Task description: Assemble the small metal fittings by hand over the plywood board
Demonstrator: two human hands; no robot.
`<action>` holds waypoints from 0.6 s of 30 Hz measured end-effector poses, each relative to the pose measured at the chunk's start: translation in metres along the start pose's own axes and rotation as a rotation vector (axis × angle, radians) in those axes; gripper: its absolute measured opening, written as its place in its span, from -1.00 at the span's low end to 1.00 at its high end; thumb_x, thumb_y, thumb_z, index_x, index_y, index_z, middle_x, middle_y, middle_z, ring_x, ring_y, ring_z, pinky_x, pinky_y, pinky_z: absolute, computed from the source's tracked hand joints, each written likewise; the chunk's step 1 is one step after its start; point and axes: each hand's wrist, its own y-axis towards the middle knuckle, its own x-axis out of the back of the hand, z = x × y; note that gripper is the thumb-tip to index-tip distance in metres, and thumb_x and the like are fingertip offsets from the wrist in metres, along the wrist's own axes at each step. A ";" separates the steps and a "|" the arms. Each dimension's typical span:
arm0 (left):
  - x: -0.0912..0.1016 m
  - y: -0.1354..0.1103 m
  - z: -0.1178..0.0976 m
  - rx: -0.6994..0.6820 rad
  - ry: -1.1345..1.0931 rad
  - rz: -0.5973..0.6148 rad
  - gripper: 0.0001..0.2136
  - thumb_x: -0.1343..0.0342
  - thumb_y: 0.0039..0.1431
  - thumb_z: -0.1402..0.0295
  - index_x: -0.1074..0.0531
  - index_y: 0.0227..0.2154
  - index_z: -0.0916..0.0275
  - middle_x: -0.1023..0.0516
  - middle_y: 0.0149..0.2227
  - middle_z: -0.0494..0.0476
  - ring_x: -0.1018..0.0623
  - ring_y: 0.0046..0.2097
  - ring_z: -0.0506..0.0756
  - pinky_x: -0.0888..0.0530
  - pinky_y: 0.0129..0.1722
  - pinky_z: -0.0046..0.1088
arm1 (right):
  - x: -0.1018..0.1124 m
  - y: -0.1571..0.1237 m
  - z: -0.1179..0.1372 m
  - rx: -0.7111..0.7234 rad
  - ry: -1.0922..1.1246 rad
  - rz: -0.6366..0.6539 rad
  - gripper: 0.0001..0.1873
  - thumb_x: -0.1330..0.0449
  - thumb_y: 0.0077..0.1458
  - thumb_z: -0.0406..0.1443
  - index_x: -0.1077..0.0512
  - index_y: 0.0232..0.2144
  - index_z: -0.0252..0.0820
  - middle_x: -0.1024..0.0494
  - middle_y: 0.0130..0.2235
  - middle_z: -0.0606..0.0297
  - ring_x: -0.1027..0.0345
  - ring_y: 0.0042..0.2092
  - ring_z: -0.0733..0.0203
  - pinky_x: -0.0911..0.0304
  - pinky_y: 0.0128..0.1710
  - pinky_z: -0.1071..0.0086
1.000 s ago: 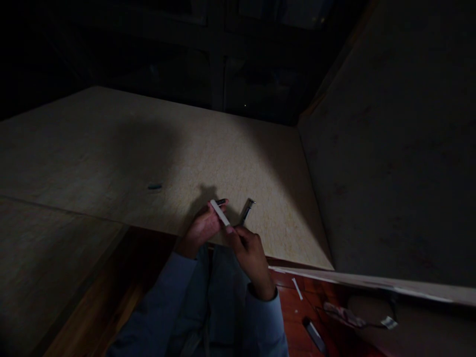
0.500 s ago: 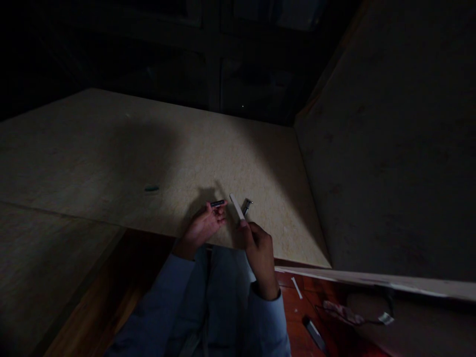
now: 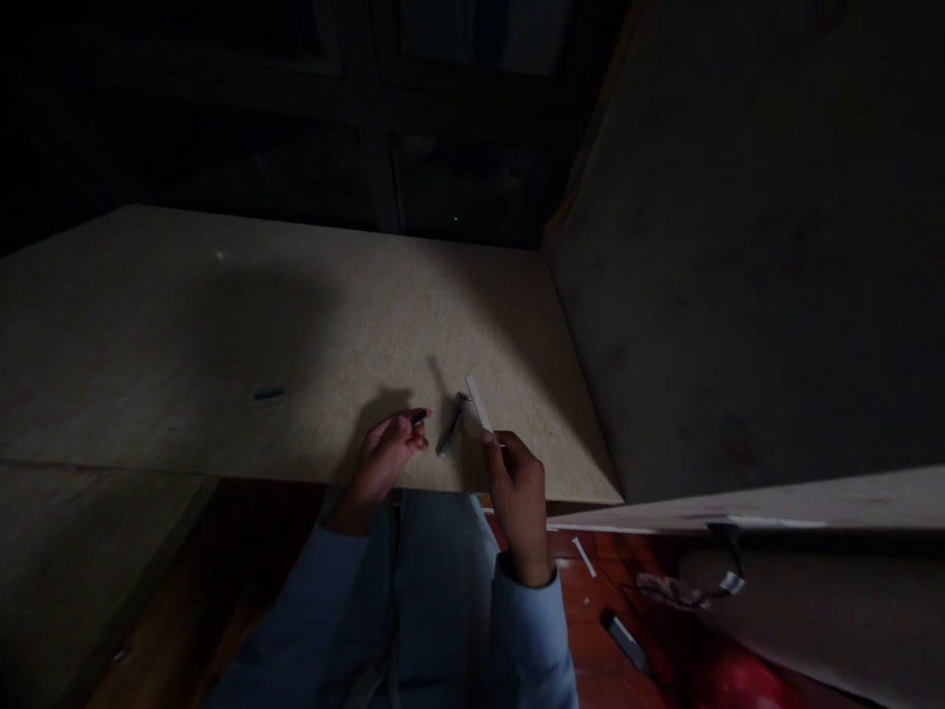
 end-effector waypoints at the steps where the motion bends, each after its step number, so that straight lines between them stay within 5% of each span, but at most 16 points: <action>1: -0.005 -0.003 0.000 -0.005 0.059 -0.026 -0.52 -0.41 -0.09 0.03 -0.59 -0.25 0.37 -0.50 -0.42 0.12 -0.41 -0.42 -0.03 -0.38 -0.37 -0.48 | 0.005 0.000 -0.002 -0.005 0.002 -0.012 -0.46 -0.10 0.18 0.12 -0.50 -0.30 -0.27 -0.33 -0.54 0.35 -0.18 -0.47 0.26 -0.05 -0.47 0.42; 7: -0.045 -0.010 0.006 -0.093 0.304 -0.104 -0.65 -0.41 -0.07 0.17 -0.59 -0.27 0.28 -0.58 -0.31 0.13 -0.51 -0.30 0.03 -0.39 -0.30 -0.50 | 0.035 -0.003 -0.018 0.018 -0.051 -0.124 -0.44 -0.10 0.18 0.11 -0.52 -0.26 -0.31 -0.38 -0.52 0.32 -0.20 -0.46 0.25 -0.05 -0.47 0.42; 12: -0.082 -0.005 0.018 -0.334 0.726 0.062 -0.69 -0.31 0.09 0.14 -0.58 -0.17 0.21 -0.51 -0.33 0.13 -0.46 -0.31 0.06 -0.36 -0.25 -0.43 | 0.057 -0.014 -0.035 0.013 -0.038 -0.219 -0.43 -0.06 0.21 0.08 -0.56 -0.19 -0.30 -0.55 -0.36 0.17 -0.37 -0.32 0.14 -0.21 -0.33 0.37; 18: -0.121 0.008 0.050 -0.402 1.055 0.286 -0.75 -0.27 0.14 0.12 -0.59 -0.22 0.16 -0.47 -0.24 0.21 -0.41 -0.16 0.19 -0.29 -0.09 -0.31 | 0.087 -0.010 -0.064 0.023 -0.115 -0.361 -0.41 -0.07 0.18 0.06 -0.57 -0.13 -0.35 -0.62 -0.13 -0.04 -0.47 -0.09 -0.06 -0.30 -0.13 0.23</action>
